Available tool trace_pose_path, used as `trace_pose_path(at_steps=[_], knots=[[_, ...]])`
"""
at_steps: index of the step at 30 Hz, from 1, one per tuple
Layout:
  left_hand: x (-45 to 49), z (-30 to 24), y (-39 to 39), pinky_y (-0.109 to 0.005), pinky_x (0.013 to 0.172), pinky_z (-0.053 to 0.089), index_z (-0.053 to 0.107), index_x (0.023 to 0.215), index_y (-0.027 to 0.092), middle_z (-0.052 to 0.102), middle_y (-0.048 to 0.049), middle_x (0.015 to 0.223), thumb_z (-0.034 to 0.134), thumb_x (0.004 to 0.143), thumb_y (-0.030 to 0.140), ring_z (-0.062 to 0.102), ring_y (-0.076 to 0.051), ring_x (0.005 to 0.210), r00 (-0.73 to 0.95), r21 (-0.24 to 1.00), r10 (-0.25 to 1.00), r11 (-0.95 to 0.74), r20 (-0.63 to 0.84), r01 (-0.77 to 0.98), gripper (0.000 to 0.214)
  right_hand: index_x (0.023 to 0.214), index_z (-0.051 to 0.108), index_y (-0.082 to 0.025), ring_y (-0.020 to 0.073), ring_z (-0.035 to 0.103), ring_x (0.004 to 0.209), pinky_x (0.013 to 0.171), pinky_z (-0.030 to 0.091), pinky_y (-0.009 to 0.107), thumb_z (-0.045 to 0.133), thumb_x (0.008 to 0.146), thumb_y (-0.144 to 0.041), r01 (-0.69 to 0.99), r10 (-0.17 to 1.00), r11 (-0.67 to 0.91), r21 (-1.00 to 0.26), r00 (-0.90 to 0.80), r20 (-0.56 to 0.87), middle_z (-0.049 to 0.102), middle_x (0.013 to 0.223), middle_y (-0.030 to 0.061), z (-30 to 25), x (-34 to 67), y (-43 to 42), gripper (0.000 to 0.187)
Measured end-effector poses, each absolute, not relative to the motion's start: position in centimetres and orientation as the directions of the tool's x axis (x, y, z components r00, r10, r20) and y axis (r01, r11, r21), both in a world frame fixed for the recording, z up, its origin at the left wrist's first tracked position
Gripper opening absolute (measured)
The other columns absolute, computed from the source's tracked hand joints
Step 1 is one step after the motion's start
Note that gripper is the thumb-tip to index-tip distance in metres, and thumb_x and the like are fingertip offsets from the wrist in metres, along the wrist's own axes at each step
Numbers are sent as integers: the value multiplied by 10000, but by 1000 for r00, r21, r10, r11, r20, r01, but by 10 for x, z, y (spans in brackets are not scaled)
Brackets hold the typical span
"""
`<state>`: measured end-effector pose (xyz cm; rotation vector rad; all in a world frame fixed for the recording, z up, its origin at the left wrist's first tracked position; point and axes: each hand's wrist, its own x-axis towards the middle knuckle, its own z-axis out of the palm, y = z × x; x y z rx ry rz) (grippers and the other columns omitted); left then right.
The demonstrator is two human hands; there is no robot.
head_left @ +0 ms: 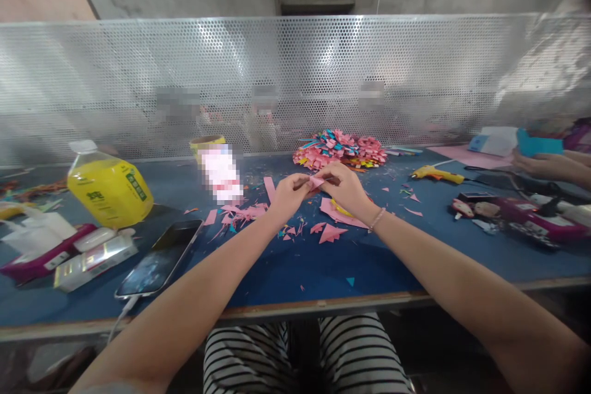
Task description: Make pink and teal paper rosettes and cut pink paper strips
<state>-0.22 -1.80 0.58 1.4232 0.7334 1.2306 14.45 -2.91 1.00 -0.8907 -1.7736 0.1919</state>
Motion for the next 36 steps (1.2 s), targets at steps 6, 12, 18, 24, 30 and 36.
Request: trace_pose_path(at_steps=[6, 12, 18, 24, 30, 36], knots=[[-3, 9, -20, -367, 820, 497, 611, 815, 137, 653, -35, 744, 647, 682, 249, 626, -140, 722, 209, 941, 924, -285, 320, -181, 177, 848, 608, -204, 147, 558, 833, 735, 468, 298, 507, 712, -98, 457, 665, 696, -554, -120, 737, 608, 868, 24, 7, 141, -29, 200], [-5, 7, -19, -376, 825, 494, 617, 879, 134, 671, -61, 803, 674, 662, 288, 629, -163, 775, 239, 929, 902, -322, 359, -181, 273, 814, 610, -207, 158, 537, 901, 769, 475, 315, 540, 746, -171, 418, 641, 721, -552, -102, 761, 581, 904, 45, 5, 140, -28, 103], [-5, 10, -24, -356, 817, 503, 630, 865, 145, 671, -52, 814, 669, 669, 283, 626, -155, 789, 250, 931, 900, -319, 356, -179, 243, 783, 609, -204, 165, 530, 907, 723, 493, 307, 581, 749, -239, 385, 664, 709, -591, -81, 743, 568, 900, 53, 3, 142, -25, 57], [-5, 12, -26, -358, 823, 498, 645, 859, 152, 680, -56, 833, 678, 653, 281, 629, -163, 805, 224, 937, 915, -304, 337, -170, 245, 771, 613, -208, 162, 533, 859, 687, 498, 308, 585, 759, -290, 374, 670, 708, -599, -89, 737, 548, 884, 49, 7, 142, -29, 87], [-5, 10, -24, -374, 844, 485, 650, 866, 138, 680, -64, 865, 693, 636, 277, 631, -164, 816, 217, 938, 919, -293, 330, -185, 272, 828, 615, -224, 173, 505, 916, 676, 487, 293, 583, 761, -252, 380, 653, 728, -571, -130, 746, 518, 925, 56, 8, 140, -32, 80], [-6, 9, -23, -367, 847, 479, 645, 901, 135, 683, -83, 905, 699, 634, 290, 627, -164, 828, 211, 937, 918, -307, 337, -165, 314, 815, 607, -216, 161, 503, 885, 743, 470, 315, 578, 769, -247, 395, 640, 732, -555, -118, 760, 535, 883, 44, 6, 140, -30, 62]])
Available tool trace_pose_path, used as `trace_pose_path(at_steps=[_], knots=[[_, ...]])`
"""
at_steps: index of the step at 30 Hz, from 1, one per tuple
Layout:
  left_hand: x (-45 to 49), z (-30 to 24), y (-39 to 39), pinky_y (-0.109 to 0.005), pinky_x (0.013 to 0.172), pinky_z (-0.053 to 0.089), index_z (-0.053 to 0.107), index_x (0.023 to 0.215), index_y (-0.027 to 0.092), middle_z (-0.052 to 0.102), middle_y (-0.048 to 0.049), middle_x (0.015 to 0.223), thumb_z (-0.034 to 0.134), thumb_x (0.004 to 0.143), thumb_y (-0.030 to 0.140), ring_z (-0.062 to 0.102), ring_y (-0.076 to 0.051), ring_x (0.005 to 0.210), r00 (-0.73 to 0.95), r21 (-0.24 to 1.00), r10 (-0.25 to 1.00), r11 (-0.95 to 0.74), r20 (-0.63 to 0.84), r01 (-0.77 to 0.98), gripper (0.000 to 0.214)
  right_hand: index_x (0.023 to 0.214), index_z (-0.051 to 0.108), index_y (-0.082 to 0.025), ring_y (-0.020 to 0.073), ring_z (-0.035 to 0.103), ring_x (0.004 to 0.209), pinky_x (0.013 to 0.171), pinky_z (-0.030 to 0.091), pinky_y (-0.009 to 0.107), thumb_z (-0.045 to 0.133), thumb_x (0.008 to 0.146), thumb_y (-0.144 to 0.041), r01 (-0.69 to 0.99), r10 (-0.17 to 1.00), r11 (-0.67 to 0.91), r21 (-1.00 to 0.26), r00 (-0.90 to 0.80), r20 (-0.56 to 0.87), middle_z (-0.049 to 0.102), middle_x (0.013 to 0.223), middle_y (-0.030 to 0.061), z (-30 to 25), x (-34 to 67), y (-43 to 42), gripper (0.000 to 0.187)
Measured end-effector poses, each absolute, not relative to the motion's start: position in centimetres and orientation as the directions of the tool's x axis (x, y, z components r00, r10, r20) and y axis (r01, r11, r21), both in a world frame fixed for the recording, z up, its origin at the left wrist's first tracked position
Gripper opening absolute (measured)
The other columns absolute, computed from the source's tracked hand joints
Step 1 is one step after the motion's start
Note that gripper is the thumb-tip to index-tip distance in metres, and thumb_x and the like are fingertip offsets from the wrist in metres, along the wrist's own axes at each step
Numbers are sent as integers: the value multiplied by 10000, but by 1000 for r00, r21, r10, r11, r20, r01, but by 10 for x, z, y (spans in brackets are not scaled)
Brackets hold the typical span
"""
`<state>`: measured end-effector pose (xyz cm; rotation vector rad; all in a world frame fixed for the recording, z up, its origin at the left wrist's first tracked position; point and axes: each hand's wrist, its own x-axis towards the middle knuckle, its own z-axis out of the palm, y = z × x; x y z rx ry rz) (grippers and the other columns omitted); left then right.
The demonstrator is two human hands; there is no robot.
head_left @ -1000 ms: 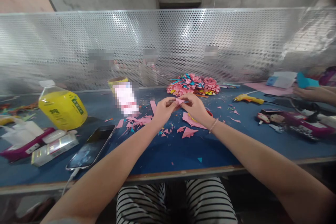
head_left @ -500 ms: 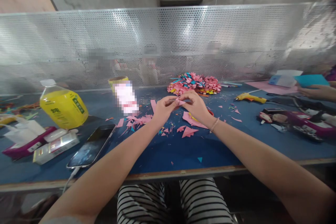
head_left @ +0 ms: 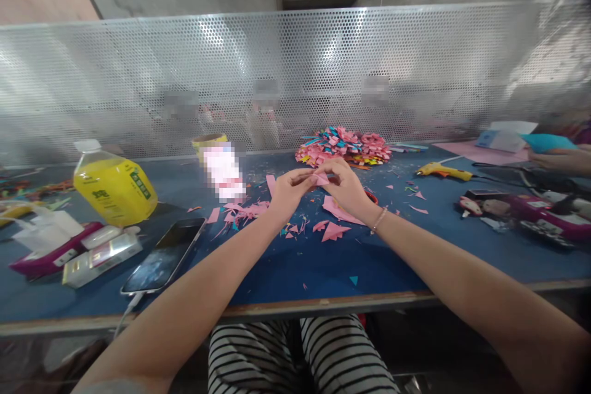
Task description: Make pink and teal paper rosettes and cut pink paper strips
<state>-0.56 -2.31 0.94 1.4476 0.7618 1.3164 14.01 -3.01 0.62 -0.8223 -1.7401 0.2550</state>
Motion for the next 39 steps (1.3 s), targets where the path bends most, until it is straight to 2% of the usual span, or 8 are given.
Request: trace_pose_path(at_steps=[11, 16, 20, 26, 32, 39], knots=[[-5, 8, -23, -364, 855, 478, 659, 882, 155, 683, -72, 926, 696, 639, 296, 625, -169, 866, 233, 932, 909, -301, 344, -203, 283, 741, 596, -197, 163, 521, 872, 728, 494, 322, 611, 740, -326, 351, 674, 705, -616, -60, 737, 512, 915, 56, 6, 140, -30, 130], [-3, 7, -24, -367, 860, 478, 656, 881, 154, 682, -67, 923, 694, 642, 287, 622, -163, 869, 229, 928, 914, -277, 334, -248, 276, 739, 616, -200, 167, 527, 886, 688, 511, 308, 630, 714, -270, 353, 683, 693, -629, -44, 729, 510, 912, 54, 5, 141, -28, 76], [-2, 9, -25, -361, 865, 476, 656, 876, 154, 677, -63, 915, 679, 656, 278, 616, -154, 860, 203, 926, 923, -271, 328, -262, 253, 740, 634, -204, 160, 533, 869, 721, 502, 317, 621, 707, -215, 418, 668, 683, -599, -26, 744, 524, 887, 49, 5, 141, -27, 37], [-3, 9, -23, -354, 850, 485, 660, 845, 150, 670, -42, 836, 651, 677, 287, 610, -131, 785, 195, 929, 925, -277, 327, -246, 217, 759, 643, -218, 164, 527, 879, 692, 492, 307, 581, 740, -240, 454, 644, 698, -554, -58, 763, 533, 900, 48, 5, 141, -27, 69], [-3, 10, -23, -353, 853, 479, 655, 849, 160, 670, -39, 855, 636, 689, 273, 611, -137, 807, 192, 935, 929, -269, 315, -231, 197, 755, 630, -214, 170, 528, 871, 707, 491, 322, 577, 754, -275, 440, 645, 703, -558, -66, 761, 528, 874, 53, 5, 140, -28, 81], [-3, 13, -26, -342, 859, 476, 649, 866, 167, 674, -37, 853, 613, 721, 289, 619, -149, 832, 238, 934, 910, -294, 338, -202, 193, 762, 559, -199, 155, 540, 837, 650, 509, 299, 587, 730, -217, 375, 672, 701, -607, -59, 739, 495, 906, 46, 7, 142, -29, 46]])
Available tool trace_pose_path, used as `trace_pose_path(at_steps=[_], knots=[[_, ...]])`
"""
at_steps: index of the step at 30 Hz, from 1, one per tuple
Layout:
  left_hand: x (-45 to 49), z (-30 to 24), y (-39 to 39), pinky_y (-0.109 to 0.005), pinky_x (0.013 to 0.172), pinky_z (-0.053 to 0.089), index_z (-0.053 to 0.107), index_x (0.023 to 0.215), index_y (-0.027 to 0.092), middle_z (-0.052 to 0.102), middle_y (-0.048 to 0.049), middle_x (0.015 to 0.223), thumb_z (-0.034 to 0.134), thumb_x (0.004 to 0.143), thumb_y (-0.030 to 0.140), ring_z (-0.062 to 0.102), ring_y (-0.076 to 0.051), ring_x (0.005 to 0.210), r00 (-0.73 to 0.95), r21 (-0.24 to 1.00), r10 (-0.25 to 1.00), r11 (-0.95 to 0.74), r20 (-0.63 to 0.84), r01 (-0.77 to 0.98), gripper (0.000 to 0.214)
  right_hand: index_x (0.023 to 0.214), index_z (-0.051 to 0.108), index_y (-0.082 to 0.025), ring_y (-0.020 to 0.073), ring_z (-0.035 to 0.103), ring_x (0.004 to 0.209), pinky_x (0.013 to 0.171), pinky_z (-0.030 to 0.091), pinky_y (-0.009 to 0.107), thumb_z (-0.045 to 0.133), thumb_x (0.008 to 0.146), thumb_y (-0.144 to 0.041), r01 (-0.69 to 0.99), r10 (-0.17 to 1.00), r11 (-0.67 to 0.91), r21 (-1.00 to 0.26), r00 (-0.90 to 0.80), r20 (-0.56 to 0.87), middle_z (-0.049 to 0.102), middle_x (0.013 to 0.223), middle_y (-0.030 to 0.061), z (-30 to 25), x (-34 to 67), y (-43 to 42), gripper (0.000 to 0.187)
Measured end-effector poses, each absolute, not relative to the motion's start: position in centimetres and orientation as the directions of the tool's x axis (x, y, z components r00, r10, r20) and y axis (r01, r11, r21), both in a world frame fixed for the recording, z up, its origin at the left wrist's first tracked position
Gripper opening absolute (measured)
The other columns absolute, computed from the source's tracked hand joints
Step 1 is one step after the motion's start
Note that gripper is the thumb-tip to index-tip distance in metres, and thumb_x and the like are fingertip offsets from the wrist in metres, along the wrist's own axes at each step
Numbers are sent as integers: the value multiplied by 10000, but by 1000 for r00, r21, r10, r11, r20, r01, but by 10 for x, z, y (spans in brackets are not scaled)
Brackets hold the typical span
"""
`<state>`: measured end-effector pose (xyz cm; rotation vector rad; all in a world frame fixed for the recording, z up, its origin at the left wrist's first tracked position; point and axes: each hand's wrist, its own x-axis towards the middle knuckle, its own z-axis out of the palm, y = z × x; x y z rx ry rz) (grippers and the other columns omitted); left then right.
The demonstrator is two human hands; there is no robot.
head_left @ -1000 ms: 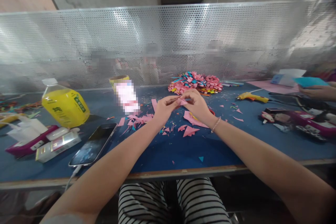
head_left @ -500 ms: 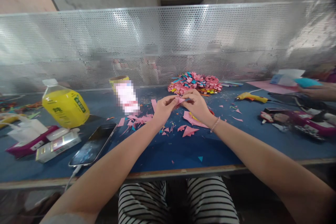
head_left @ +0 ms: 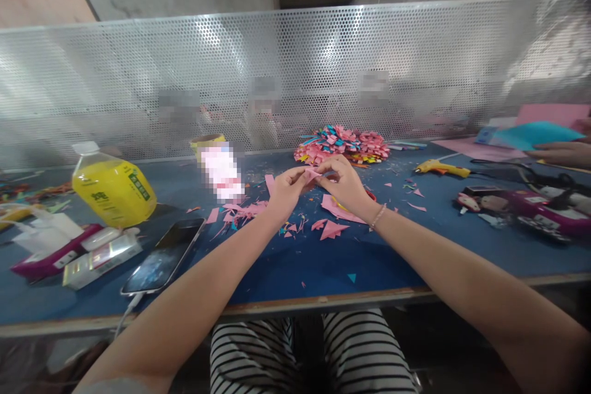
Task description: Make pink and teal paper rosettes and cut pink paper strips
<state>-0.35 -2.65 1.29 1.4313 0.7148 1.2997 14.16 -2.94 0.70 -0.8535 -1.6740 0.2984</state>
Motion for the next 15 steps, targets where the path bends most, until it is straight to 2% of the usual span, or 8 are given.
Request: trace_pose_path(at_steps=[6, 10, 13, 15], knots=[[-3, 12, -26, -360, 864, 475, 630, 884, 164, 671, -39, 836, 618, 710, 268, 623, -150, 810, 256, 904, 881, -329, 398, -274, 203, 884, 474, -221, 119, 560, 781, 670, 506, 301, 566, 709, -161, 245, 667, 722, -647, 0, 745, 432, 996, 35, 7, 141, -29, 207], [-3, 12, -25, -339, 817, 500, 627, 894, 160, 671, -34, 812, 611, 709, 266, 621, -140, 766, 215, 906, 888, -359, 406, -226, 215, 907, 492, -229, 125, 514, 753, 647, 492, 306, 584, 713, -192, 352, 622, 725, -592, 32, 782, 441, 997, 42, 10, 141, -33, 219], [-4, 14, -26, -308, 764, 518, 634, 912, 156, 678, -40, 833, 597, 721, 284, 620, -136, 751, 194, 906, 886, -402, 422, -132, 233, 921, 534, -229, 118, 481, 678, 628, 466, 295, 554, 725, -159, 436, 584, 732, -524, -4, 812, 487, 843, 14, 12, 141, -37, 209], [-5, 15, -27, -303, 753, 521, 645, 923, 153, 682, -53, 878, 587, 731, 302, 621, -147, 781, 186, 893, 874, -446, 450, -66, 250, 904, 561, -225, 112, 491, 651, 618, 455, 274, 521, 734, -133, 404, 606, 739, -540, -46, 794, 507, 746, -7, 13, 140, -38, 198]])
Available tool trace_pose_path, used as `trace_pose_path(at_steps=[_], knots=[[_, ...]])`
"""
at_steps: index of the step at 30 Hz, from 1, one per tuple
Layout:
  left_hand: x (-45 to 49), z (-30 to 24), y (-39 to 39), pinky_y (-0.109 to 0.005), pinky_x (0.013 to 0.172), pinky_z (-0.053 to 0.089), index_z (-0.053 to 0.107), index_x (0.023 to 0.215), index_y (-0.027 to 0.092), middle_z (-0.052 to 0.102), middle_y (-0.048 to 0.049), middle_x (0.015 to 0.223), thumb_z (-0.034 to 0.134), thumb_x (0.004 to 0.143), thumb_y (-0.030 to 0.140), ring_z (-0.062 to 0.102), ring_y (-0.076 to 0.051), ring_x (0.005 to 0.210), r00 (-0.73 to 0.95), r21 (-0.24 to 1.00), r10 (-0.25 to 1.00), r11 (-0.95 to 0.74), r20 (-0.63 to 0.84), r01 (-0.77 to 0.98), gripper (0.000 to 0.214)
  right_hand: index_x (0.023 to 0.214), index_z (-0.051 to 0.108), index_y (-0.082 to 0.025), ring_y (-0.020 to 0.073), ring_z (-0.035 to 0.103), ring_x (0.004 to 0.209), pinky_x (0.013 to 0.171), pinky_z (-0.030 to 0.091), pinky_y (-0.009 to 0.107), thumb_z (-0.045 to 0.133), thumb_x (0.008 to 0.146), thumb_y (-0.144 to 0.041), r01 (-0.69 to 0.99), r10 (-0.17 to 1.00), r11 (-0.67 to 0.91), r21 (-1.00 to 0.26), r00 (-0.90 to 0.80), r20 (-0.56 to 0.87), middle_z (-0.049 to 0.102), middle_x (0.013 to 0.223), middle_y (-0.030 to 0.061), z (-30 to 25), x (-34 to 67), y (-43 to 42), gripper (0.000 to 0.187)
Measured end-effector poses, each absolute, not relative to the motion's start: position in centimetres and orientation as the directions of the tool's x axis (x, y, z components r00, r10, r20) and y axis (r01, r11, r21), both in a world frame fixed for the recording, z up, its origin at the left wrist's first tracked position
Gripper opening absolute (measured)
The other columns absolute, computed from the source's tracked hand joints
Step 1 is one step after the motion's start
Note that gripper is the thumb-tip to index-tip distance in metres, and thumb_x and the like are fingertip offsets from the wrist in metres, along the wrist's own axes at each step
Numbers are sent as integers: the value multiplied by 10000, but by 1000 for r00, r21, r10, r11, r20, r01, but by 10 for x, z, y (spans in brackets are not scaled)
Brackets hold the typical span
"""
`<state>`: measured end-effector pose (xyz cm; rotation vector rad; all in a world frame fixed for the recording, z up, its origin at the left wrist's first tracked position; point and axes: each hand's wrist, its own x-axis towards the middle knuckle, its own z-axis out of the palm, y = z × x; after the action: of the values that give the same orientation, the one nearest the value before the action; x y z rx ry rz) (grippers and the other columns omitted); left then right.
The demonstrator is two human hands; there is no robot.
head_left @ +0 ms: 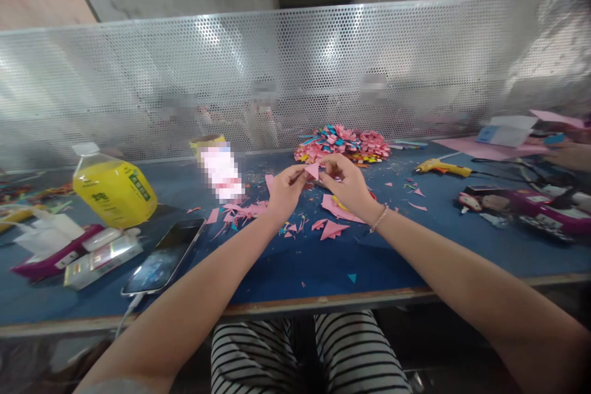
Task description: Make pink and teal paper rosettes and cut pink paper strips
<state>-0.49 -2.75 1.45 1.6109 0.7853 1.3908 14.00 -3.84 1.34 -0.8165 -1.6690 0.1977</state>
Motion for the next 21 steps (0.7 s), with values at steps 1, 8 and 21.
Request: trace_pose_path(at_steps=[1, 8, 21], knots=[[-5, 15, -28, -306, 761, 519, 652, 925, 152, 683, -59, 901, 582, 735, 305, 622, -155, 806, 183, 884, 866, -467, 465, -37, 254, 889, 573, -222, 109, 507, 656, 621, 455, 265, 510, 736, -126, 366, 621, 743, -560, -63, 782, 526, 741, -9, 13, 139, -39, 190], [-8, 17, -29, -328, 821, 494, 677, 968, 194, 676, -56, 1008, 553, 759, 271, 607, -183, 947, 164, 842, 844, -529, 510, 102, 255, 844, 625, -218, 120, 586, 780, 721, 473, 273, 482, 743, -134, 182, 656, 750, -636, -76, 751, 623, 857, 9, 9, 137, -36, 194], [-7, 16, -33, -331, 801, 506, 684, 966, 181, 685, -58, 990, 597, 737, 275, 628, -179, 888, 197, 830, 831, -547, 521, 111, 263, 845, 618, -211, 138, 573, 807, 727, 464, 282, 512, 793, -209, 276, 658, 737, -616, -87, 748, 618, 873, 26, 9, 136, -37, 119]])
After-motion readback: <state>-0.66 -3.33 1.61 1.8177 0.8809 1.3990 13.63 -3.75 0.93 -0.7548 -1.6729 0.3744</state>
